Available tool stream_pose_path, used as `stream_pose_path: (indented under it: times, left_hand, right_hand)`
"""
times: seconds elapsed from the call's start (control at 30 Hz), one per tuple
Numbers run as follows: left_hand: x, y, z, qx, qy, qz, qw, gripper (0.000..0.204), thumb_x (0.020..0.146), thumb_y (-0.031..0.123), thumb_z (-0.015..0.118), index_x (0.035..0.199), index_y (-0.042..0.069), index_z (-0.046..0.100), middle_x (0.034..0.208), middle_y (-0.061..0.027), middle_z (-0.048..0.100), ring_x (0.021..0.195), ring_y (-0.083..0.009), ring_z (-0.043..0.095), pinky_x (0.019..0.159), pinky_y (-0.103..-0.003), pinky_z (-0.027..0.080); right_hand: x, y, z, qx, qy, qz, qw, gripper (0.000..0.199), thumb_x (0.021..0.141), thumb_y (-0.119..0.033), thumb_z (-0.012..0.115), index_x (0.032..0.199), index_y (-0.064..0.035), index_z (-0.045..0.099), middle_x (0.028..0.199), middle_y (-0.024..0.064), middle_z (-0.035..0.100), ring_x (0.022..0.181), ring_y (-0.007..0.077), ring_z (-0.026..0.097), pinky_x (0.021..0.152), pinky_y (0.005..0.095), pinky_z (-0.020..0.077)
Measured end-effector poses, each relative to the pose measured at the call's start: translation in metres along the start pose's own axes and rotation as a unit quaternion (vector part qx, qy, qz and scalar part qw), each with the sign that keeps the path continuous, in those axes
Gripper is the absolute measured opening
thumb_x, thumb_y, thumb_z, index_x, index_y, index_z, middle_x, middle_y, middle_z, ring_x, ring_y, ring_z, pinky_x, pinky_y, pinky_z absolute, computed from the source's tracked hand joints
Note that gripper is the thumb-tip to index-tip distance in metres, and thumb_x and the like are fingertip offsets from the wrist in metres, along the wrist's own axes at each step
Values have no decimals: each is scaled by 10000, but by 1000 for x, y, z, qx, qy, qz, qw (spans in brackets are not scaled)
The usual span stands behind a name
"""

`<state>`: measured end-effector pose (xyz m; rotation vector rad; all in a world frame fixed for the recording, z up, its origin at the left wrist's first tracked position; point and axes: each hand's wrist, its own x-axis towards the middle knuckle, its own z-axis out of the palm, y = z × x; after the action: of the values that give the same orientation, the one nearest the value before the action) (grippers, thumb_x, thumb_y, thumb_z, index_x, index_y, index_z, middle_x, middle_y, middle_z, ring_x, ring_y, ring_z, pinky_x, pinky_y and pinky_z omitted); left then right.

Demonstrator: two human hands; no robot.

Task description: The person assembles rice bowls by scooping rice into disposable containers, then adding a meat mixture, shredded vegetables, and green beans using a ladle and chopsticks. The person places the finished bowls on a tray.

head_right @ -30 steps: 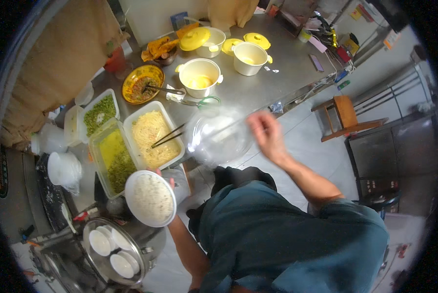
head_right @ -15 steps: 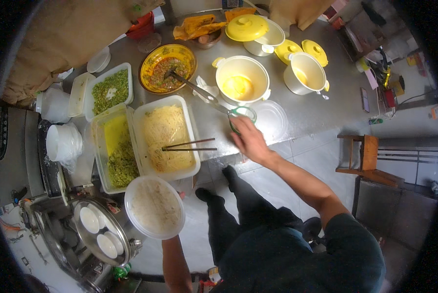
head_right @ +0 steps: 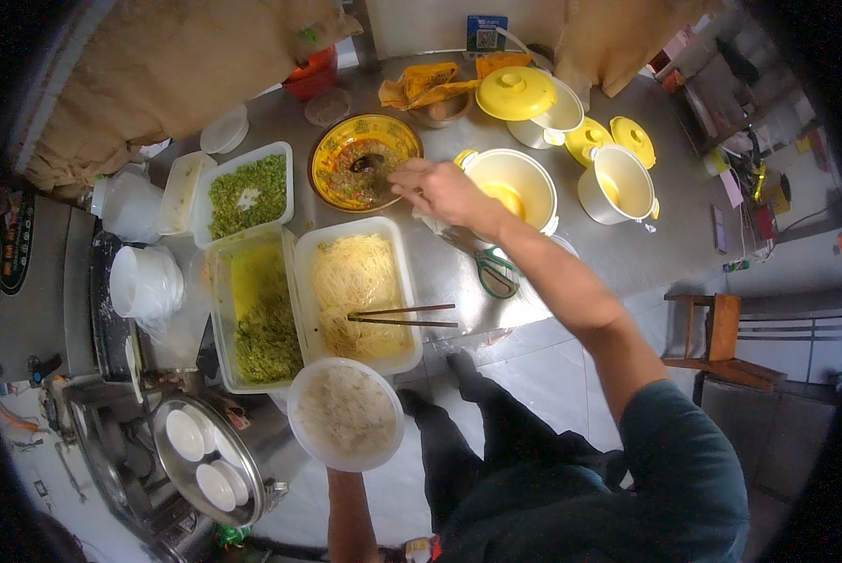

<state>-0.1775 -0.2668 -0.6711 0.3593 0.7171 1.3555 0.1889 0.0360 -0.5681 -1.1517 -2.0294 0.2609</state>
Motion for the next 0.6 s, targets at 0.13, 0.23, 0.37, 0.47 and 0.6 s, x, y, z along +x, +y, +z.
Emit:
stream_pose_path:
  times: [0.13, 0.23, 0.37, 0.47, 0.6]
  left_hand:
    - [10, -1, 3, -5, 5, -7, 1000, 856, 921, 655, 595, 1578, 166, 345, 1592, -98, 403, 1473, -313, 373, 1202, -573, 305]
    - [18, -4, 9, -7, 6, -13, 1000, 855, 921, 655, 595, 1577, 166, 346, 1592, -100, 403, 1471, -316, 375, 1200, -574, 310]
    - [23, -9, 14, -12, 17, -20, 1000, 854, 921, 655, 595, 1576, 166, 348, 1591, -103, 404, 1469, -320, 379, 1198, -576, 317]
    - [28, -12, 18, -18, 23, -28, 999, 852, 920, 655, 594, 1575, 166, 350, 1590, -105, 404, 1467, -323, 382, 1197, -577, 323]
    - [41, -13, 29, -27, 30, -34, 999, 851, 920, 654, 594, 1573, 166, 352, 1589, -108, 405, 1465, -327, 386, 1194, -579, 330]
  right_hand:
    - [2, 25, -13, -26, 19, 29, 999, 230, 923, -105, 692, 1118, 14, 718, 981, 200, 738, 800, 354, 720, 740, 391, 598]
    - [-6, 16, -1, -26, 20, 113, 993, 240, 947, -116, 649, 1136, 19, 710, 976, 229, 728, 779, 346, 719, 705, 394, 595]
    - [-18, -3, 8, -24, -1, 45, 999, 247, 964, -118, 636, 1151, 35, 689, 965, 248, 720, 776, 354, 719, 710, 396, 601]
    - [-16, 5, 2, -43, 26, -29, 998, 239, 971, -106, 636, 1154, 37, 696, 1004, 231, 728, 757, 356, 720, 693, 397, 606]
    - [1, 27, 4, -87, -3, -2, 996, 244, 981, -115, 625, 1161, 38, 688, 1009, 224, 725, 778, 359, 718, 702, 382, 601]
